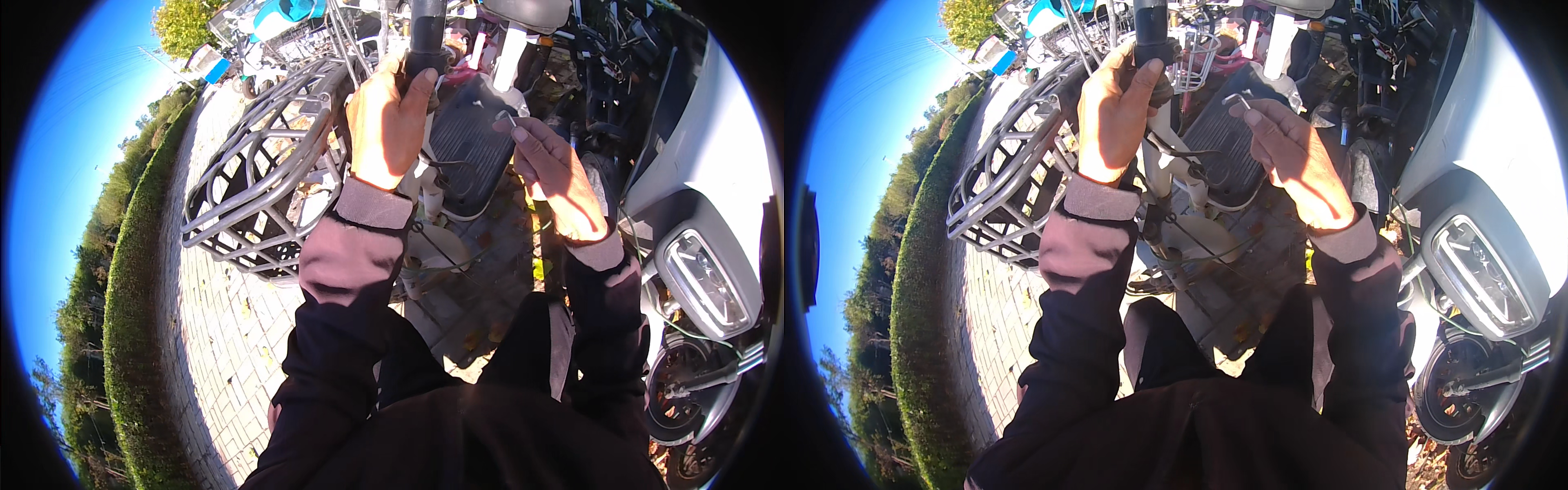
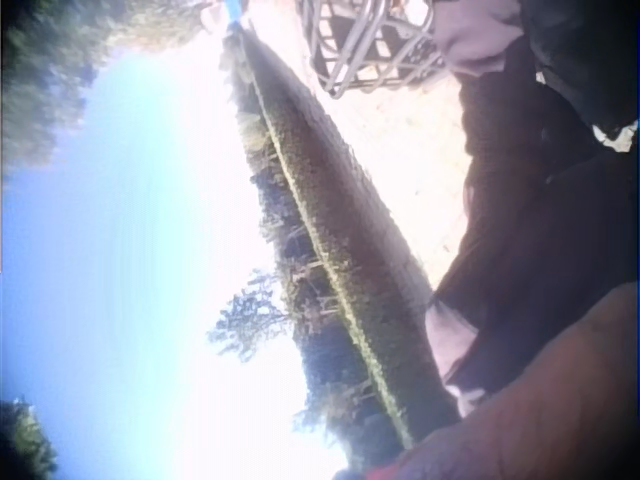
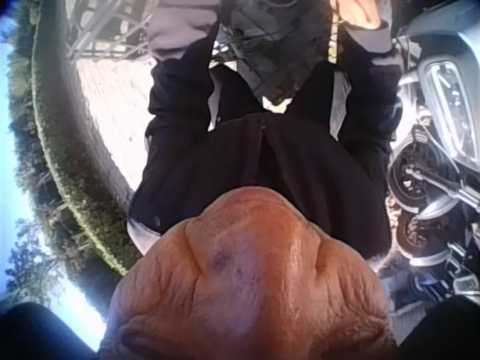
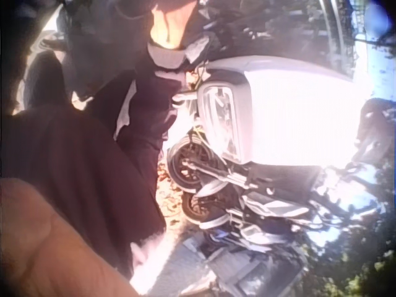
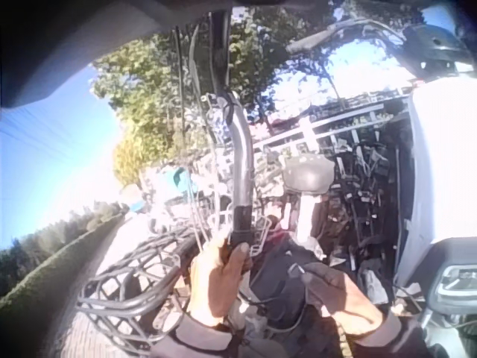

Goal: The person uses a wrench to loosen and remove bolts from the front basket of a white electric scooter. They detach the basket and set it aside, then proceed to adjust the handlebars and other components near the front fork.

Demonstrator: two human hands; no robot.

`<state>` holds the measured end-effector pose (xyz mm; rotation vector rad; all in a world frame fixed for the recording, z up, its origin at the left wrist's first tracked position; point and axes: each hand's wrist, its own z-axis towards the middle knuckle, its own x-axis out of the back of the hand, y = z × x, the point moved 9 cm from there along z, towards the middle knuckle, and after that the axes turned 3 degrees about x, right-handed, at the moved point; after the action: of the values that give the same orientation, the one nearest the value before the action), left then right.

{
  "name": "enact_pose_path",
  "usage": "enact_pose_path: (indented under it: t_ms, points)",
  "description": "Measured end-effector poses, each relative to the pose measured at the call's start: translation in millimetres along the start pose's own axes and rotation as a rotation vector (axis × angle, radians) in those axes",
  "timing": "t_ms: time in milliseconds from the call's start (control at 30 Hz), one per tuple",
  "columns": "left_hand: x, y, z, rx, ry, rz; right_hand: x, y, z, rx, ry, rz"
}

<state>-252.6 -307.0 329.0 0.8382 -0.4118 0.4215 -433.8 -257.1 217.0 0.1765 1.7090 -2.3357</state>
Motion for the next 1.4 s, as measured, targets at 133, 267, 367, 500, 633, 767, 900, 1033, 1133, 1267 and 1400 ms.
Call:
enact_pose_path:
  t_ms: [133, 267, 367, 500, 633, 767, 900, 1033, 1133, 1267, 1400]
  points:
    - [3.1, 6.1, -4.9, -0.091, 0.096, 0.067, 5.5, -15.2, 5.9, 0.003, 0.009, -0.006]
    - [1.1, 2.4, -3.0, -0.093, 0.109, 0.042, -1.8, -17.6, 8.5, -0.031, -0.026, 0.197]
    - [4.5, 5.7, -3.7, -0.123, 0.150, 0.164, -4.2, -29.1, 14.7, 0.045, -0.023, 0.123]
    - [7.5, 10.2, -5.5, -0.144, 0.155, 0.242, -14.4, -50.6, 23.9, 0.222, -0.029, -0.063]
    - [5.7, 7.7, -3.0, -0.115, 0.108, 0.156, -27.8, -48.7, 34.1, 0.190, -0.035, -0.122]
    - [-4.1, -4.7, 3.9, -0.032, 0.058, -0.101, -29.0, -43.1, 39.1, 0.178, -0.010, 0.020]
    - [-8.1, -9.6, 5.7, -0.087, 0.036, -0.155, -18.6, -32.8, 44.4, 0.165, 0.028, -0.061]
    - [-9.8, -11.7, 3.8, -0.060, -0.002, -0.097, -11.4, -48.7, 38.7, 0.390, 0.064, -0.432]
    - [-3.6, -1.8, 2.4, -0.079, 0.062, -0.063, -7.8, -66.4, 24.9, 0.519, 0.115, -0.769]
    - [-1.2, 3.5, -1.8, -0.019, 0.061, -0.038, -1.4, -48.8, 12.3, 0.175, 0.017, -0.444]
    - [6.1, 11.6, -5.8, -0.096, 0.148, -0.042, 12.0, -49.6, 1.3, 0.053, 0.117, -0.151]
